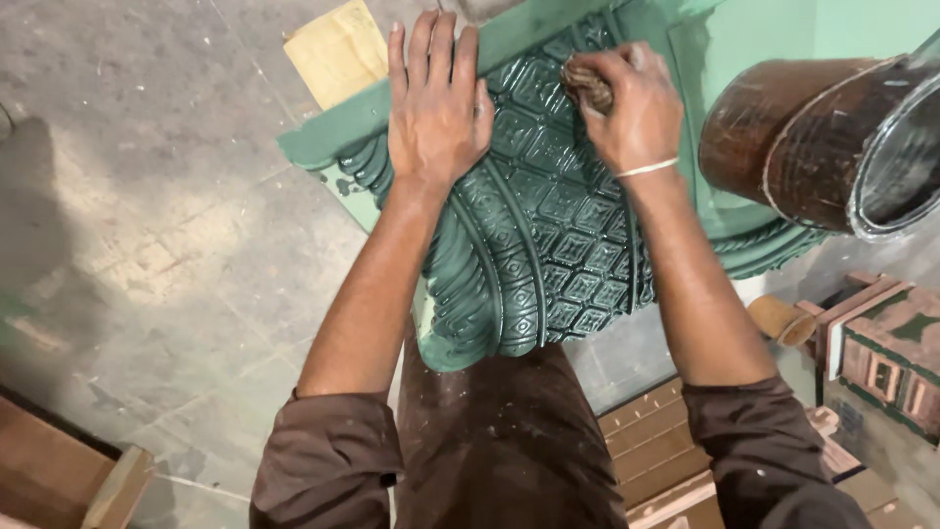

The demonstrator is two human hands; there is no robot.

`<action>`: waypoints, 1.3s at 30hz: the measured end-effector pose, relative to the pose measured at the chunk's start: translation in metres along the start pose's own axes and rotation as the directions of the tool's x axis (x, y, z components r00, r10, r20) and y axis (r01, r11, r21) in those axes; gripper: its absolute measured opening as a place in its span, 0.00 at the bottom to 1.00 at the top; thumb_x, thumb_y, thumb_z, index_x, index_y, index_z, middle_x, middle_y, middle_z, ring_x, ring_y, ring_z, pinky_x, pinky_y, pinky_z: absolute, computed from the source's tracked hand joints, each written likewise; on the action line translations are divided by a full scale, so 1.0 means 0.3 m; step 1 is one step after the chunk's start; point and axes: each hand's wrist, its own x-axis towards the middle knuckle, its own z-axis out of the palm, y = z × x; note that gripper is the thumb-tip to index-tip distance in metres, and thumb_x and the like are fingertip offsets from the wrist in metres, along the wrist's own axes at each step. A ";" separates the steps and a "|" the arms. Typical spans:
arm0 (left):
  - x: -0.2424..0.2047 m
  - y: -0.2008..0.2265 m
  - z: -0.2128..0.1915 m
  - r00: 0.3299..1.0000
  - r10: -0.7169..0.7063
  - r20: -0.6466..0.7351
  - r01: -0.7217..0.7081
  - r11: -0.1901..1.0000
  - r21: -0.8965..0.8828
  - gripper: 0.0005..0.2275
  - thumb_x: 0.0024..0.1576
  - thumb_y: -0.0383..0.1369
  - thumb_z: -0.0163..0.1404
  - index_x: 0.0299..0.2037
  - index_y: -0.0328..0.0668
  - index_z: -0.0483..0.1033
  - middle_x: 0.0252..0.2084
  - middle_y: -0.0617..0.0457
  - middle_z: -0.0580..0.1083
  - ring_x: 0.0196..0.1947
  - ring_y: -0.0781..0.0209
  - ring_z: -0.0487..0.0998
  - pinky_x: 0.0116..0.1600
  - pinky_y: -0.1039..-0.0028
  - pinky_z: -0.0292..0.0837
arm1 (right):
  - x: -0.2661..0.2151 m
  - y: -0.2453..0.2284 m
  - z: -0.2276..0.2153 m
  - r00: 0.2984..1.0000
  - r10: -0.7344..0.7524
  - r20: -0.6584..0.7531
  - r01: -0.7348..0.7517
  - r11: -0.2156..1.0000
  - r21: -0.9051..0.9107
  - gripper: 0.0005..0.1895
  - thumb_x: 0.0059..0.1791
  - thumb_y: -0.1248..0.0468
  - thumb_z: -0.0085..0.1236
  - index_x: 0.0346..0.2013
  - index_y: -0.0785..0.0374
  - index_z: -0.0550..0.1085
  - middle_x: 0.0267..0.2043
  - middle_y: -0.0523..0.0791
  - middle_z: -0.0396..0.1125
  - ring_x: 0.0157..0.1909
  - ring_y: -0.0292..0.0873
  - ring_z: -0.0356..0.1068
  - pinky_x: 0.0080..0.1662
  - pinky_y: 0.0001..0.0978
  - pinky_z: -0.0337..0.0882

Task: The person applies a green finish to a large, ornate wooden panel using a cloth. They repeatedly dip the cloth into a container and rub it into the carved details of the panel. Another person is briefly visible working on a different section of the panel.

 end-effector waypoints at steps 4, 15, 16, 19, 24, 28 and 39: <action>-0.008 -0.004 0.007 1.000 -0.009 0.003 0.009 1.000 -0.004 0.25 0.60 0.34 0.52 0.66 0.30 0.64 0.68 0.36 0.63 0.73 0.39 0.57 0.78 0.44 0.42 | 0.011 -0.026 0.071 0.985 -0.136 -0.109 0.132 0.990 -0.040 0.16 0.47 0.71 0.67 0.49 0.55 0.79 0.50 0.46 0.70 0.54 0.55 0.69 0.54 0.45 0.71; -0.021 -0.006 0.013 0.998 -0.019 -0.052 0.017 0.999 -0.030 0.27 0.58 0.31 0.53 0.68 0.31 0.62 0.68 0.38 0.63 0.73 0.41 0.57 0.79 0.46 0.44 | -0.042 0.233 0.026 0.879 0.362 0.311 -0.461 0.475 0.750 0.13 0.54 0.62 0.70 0.49 0.65 0.77 0.46 0.52 0.76 0.43 0.44 0.75 0.48 0.35 0.76; -0.018 -0.005 0.013 0.998 -0.017 -0.055 0.015 1.000 -0.026 0.27 0.58 0.31 0.53 0.68 0.31 0.62 0.69 0.38 0.63 0.73 0.41 0.57 0.79 0.46 0.44 | -0.036 0.222 0.037 0.912 0.345 0.222 -0.405 0.676 0.615 0.15 0.52 0.61 0.71 0.48 0.64 0.77 0.44 0.52 0.76 0.43 0.46 0.76 0.47 0.36 0.76; -0.018 -0.008 0.014 0.999 -0.025 -0.038 0.024 0.999 -0.029 0.27 0.57 0.31 0.53 0.67 0.31 0.63 0.68 0.38 0.63 0.72 0.40 0.58 0.78 0.46 0.44 | -0.023 0.156 0.062 0.971 0.239 0.019 -0.238 0.954 0.180 0.18 0.48 0.60 0.74 0.46 0.63 0.76 0.42 0.50 0.75 0.43 0.50 0.77 0.44 0.41 0.74; -0.026 -0.004 0.023 0.997 -0.012 -0.073 0.010 1.000 -0.030 0.26 0.58 0.30 0.52 0.67 0.31 0.63 0.68 0.39 0.63 0.73 0.40 0.57 0.78 0.47 0.45 | -0.047 0.083 0.067 0.989 0.147 -0.009 -0.147 0.989 -0.016 0.14 0.50 0.61 0.73 0.44 0.59 0.76 0.43 0.48 0.72 0.46 0.56 0.73 0.42 0.48 0.71; -0.032 -0.002 0.017 0.995 -0.014 -0.098 0.010 0.999 -0.039 0.25 0.59 0.30 0.52 0.67 0.31 0.63 0.68 0.39 0.63 0.73 0.41 0.58 0.78 0.47 0.46 | -0.054 0.101 0.062 0.994 0.065 -0.085 -0.071 0.995 -0.075 0.12 0.49 0.62 0.71 0.44 0.57 0.76 0.44 0.48 0.71 0.47 0.55 0.73 0.44 0.47 0.72; -0.029 -0.012 0.025 0.996 -0.037 -0.086 0.031 0.997 -0.071 0.28 0.55 0.27 0.52 0.67 0.30 0.62 0.67 0.40 0.65 0.72 0.42 0.59 0.78 0.48 0.47 | -0.055 0.004 0.007 0.971 0.036 0.236 -0.191 0.710 0.678 0.22 0.53 0.66 0.64 0.62 0.61 0.73 0.57 0.47 0.73 0.56 0.47 0.74 0.59 0.36 0.73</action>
